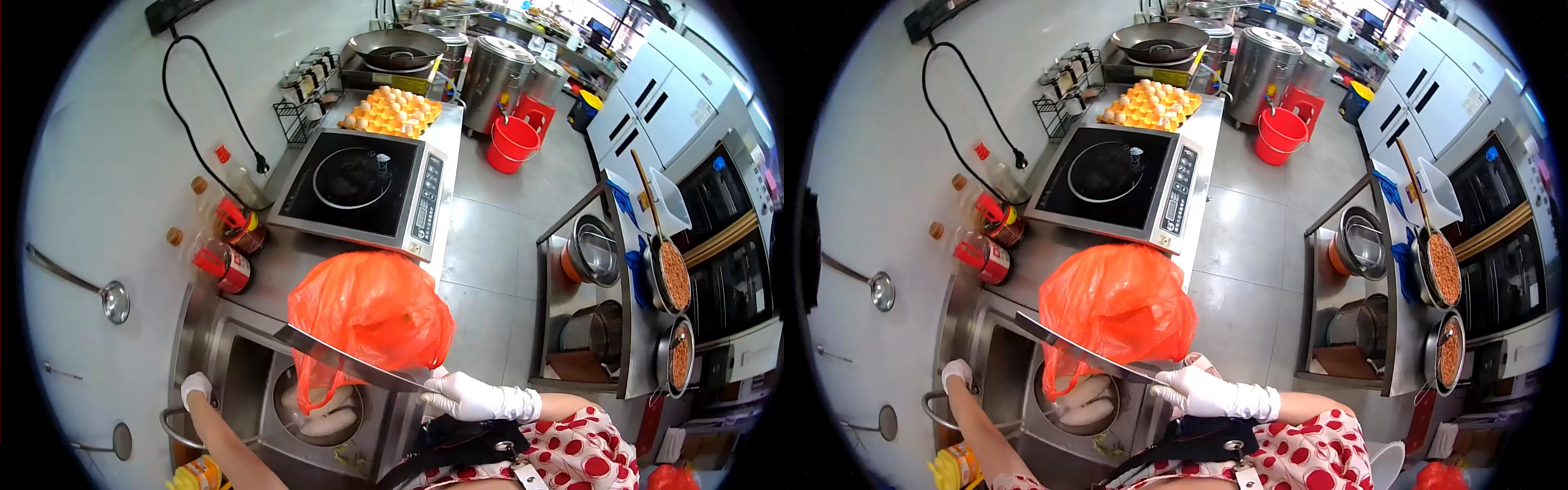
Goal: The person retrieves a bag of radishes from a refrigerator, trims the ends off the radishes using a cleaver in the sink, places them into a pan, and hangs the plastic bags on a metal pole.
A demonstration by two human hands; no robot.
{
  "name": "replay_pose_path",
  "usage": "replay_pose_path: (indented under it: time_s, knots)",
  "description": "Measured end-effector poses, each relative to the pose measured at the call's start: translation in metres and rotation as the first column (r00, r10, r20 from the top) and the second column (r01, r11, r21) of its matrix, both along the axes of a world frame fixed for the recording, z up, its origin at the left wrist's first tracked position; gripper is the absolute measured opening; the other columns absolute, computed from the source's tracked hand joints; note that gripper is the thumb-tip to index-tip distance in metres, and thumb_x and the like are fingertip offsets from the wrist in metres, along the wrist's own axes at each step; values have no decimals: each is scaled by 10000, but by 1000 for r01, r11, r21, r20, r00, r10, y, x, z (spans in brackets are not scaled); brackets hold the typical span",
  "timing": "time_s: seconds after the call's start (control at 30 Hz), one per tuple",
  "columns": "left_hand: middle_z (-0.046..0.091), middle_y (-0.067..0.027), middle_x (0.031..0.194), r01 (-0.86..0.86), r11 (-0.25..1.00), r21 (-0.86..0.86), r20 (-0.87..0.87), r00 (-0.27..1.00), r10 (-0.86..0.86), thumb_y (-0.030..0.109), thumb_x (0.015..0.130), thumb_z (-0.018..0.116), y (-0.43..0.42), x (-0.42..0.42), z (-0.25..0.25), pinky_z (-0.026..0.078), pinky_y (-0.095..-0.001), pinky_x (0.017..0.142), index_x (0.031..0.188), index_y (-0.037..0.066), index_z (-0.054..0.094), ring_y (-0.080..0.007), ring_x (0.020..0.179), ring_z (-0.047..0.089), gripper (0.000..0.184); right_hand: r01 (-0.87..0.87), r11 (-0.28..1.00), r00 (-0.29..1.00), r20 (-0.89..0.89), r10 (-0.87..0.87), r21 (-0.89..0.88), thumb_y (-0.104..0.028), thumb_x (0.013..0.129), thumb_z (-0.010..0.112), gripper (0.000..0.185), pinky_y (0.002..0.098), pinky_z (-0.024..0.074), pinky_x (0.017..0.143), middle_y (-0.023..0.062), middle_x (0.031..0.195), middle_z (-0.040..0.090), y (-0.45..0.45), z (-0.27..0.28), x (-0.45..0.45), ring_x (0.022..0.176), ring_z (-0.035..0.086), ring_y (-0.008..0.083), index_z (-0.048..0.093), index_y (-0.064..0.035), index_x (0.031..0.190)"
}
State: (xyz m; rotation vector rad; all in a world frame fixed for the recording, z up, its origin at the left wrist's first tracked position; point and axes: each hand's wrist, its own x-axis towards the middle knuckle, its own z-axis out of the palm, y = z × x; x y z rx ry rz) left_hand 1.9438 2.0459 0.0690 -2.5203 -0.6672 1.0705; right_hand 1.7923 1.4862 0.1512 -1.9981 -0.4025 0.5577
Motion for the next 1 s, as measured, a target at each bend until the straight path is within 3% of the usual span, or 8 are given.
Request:
replay_pose_path:
  time_s: [0.1, 0.2, 0.57, 0.7, 0.8, 0.87, 0.9, 1.0]
  knots:
    - [664, -168, 1002, -131, 985, -117, 73, 987, 140, 70, 751, 653, 19, 0, -9, 540, -414, 764, 928, 99, 719, -345, 951, 642, 191, 19, 996, 998, 56, -15, -83, -169, 931, 532, 128, 387, 457, 717, 79, 714, 600, -4, 8, 7, 751, 620, 236, 602, -63, 954]
    - [699, -108, 902, -181, 979, -99, 52, 981, 187, 30, 829, 526, 55, 9, -49, 544, -358, 688, 929, 164, 743, -241, 810, 687, 274, 8, 1000, 996, 84, -9, 17, -248, 960, 484, 304, 415, 447, 589, 237, 687, 514, -10, 9, 14, 618, 539, 404, 509, -13, 1151]
    - [687, -123, 814, -173, 951, -257, 16, 983, 184, -19, 785, 604, 47, -6, 3, 537, -364, 597, 896, 103, 734, -215, 682, 666, 210, 54, 998, 992, -113, -50, 36, -222, 956, 484, 281, 383, 466, 729, 206, 821, 577, -11, 26, 29, 761, 565, 379, 556, -5, 1120]
    - [678, -139, 811, -435, 822, -369, 143, 847, 512, 28, 820, 568, 44, -8, -3, 542, -404, 603, 937, 36, 705, -228, 689, 661, 181, 62, 998, 979, -196, -58, 14, -215, 954, 491, 254, 383, 483, 762, 208, 884, 613, -10, 35, 33, 823, 594, 387, 575, -1, 1061]
    - [643, -220, 1015, -63, 996, -69, 312, 947, 81, 61, 814, 554, 22, -11, 8, 519, -453, 779, 985, -5, 661, -373, 954, 631, 212, 43, 996, 980, -191, -57, -76, -212, 951, 497, 252, 387, 484, 757, 217, 900, 613, -18, 38, 33, 841, 598, 393, 577, -6, 1073]
    - [627, -225, 1042, 1, 999, -41, 252, 968, 9, 95, 816, 541, 71, -10, -38, 506, -476, 763, 959, 4, 664, -396, 989, 605, 209, 154, 988, 985, -85, -151, 32, -199, 941, 517, 244, 382, 495, 711, 215, 827, 622, -21, 49, 31, 767, 629, 367, 590, -22, 1091]
    - [625, -202, 1027, -187, 977, -103, 262, 942, 208, 174, 774, 640, 50, -10, -18, 522, -427, 794, 899, 47, 694, -351, 984, 612, 187, 140, 981, 979, -131, -158, -133, -204, 941, 520, 237, 370, 492, 684, 201, 805, 632, -27, 49, 30, 721, 637, 309, 601, -22, 1069]
    - [618, -199, 729, -447, 822, -352, 308, 774, 553, 62, 770, 618, 95, -13, -56, 476, -424, 544, 838, -11, 680, -279, 613, 616, 118, 276, 960, 954, -131, -270, 37, -301, 958, 505, 353, 249, 392, 509, 22, 571, 459, -41, 34, 19, 521, 434, 88, 586, 42, 972]
